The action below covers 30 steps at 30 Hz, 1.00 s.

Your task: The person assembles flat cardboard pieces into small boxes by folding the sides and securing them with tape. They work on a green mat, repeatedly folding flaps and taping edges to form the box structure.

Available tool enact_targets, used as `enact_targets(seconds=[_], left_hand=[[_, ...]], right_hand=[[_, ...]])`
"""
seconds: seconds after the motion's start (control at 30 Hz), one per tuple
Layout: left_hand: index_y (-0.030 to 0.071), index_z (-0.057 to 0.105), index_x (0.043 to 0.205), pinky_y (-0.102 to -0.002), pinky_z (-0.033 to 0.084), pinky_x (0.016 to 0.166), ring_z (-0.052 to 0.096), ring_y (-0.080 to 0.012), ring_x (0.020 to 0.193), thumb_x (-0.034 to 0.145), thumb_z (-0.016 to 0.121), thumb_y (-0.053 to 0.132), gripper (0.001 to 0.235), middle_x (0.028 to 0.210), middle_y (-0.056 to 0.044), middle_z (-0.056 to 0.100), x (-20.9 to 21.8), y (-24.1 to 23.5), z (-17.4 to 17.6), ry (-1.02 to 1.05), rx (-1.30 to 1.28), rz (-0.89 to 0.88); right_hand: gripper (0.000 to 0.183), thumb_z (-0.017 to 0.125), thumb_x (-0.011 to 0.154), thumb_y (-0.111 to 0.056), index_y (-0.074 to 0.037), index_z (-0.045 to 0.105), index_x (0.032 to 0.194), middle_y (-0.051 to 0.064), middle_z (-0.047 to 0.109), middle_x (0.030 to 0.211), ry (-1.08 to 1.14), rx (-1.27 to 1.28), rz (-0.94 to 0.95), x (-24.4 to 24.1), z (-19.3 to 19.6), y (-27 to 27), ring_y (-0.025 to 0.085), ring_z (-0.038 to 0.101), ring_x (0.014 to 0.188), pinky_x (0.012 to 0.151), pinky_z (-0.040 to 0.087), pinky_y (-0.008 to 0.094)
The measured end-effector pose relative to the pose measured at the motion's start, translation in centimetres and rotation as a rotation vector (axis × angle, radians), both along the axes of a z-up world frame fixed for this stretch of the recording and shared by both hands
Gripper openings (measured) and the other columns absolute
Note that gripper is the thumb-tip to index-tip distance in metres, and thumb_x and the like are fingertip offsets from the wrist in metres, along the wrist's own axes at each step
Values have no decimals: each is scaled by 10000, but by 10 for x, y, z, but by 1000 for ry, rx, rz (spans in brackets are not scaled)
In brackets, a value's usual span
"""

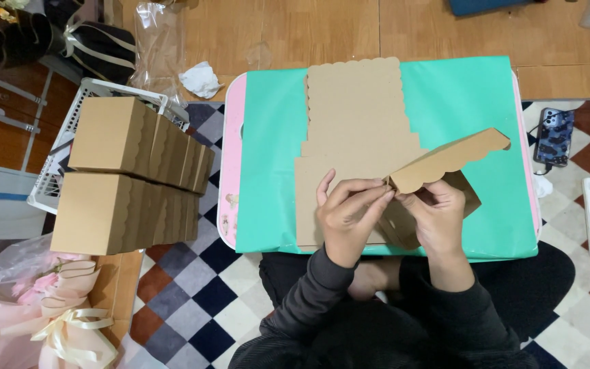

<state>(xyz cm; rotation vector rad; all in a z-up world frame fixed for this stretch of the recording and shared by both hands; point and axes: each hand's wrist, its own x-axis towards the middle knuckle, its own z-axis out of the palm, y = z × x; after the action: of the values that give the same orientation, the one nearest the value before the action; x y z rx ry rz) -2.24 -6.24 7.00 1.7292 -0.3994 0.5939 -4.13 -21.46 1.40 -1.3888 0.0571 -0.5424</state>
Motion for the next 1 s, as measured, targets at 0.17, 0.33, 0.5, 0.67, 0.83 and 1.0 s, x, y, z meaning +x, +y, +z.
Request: enact_targets(seconds=[0.17,0.33,0.5,0.67,0.83,1.0], left_hand=[[191,796,984,-543,359,1173,747,-154,903,888,842,159,111,965,51,754,1,-7,-9,-30,-4,27],[146,781,1096,-580,334,1197,758,-187,979,946,766,127,153,1069,7,759,-5,-14,-13,-60,-12,7],[110,774,1148,-586,245,1242,750,-224,1016,858,850,85,301,1093,-44,756,2,-14,-21,-108,-39,6],[90,777,1122,-529,357,1202,761,-245,1033,919,781,40,209,1073,-64,769,2,-13,-16,-55,-98,-48],[74,780,994,-448,520,1077,780,-263,948,875,815,16,137,984,-76,783,3,-10,-12,62,-188,-81],[117,794,931,-460,477,1121,783,-233,952,837,857,53,130,963,-20,788,3,-11,-14,-24,-73,-33]], right_hand=[[209,820,836,57,65,722,1021,104,679,838,-17,27,-31,4,-5,4,114,648,795,731,612,312],[184,812,869,28,27,703,1018,59,674,806,7,45,-62,5,-7,2,57,646,742,693,582,236],[237,827,840,18,69,728,1049,100,701,901,37,86,-51,7,-22,-1,108,661,849,820,619,329],[206,820,880,-2,59,730,1054,111,709,957,63,-21,-114,2,-5,3,125,677,913,882,606,335],[162,845,877,3,72,754,992,137,702,900,46,-195,-143,-4,-2,2,157,689,891,870,605,360],[111,871,863,16,54,783,919,138,659,790,-51,-436,-202,-10,-11,-9,173,660,752,731,556,319]])
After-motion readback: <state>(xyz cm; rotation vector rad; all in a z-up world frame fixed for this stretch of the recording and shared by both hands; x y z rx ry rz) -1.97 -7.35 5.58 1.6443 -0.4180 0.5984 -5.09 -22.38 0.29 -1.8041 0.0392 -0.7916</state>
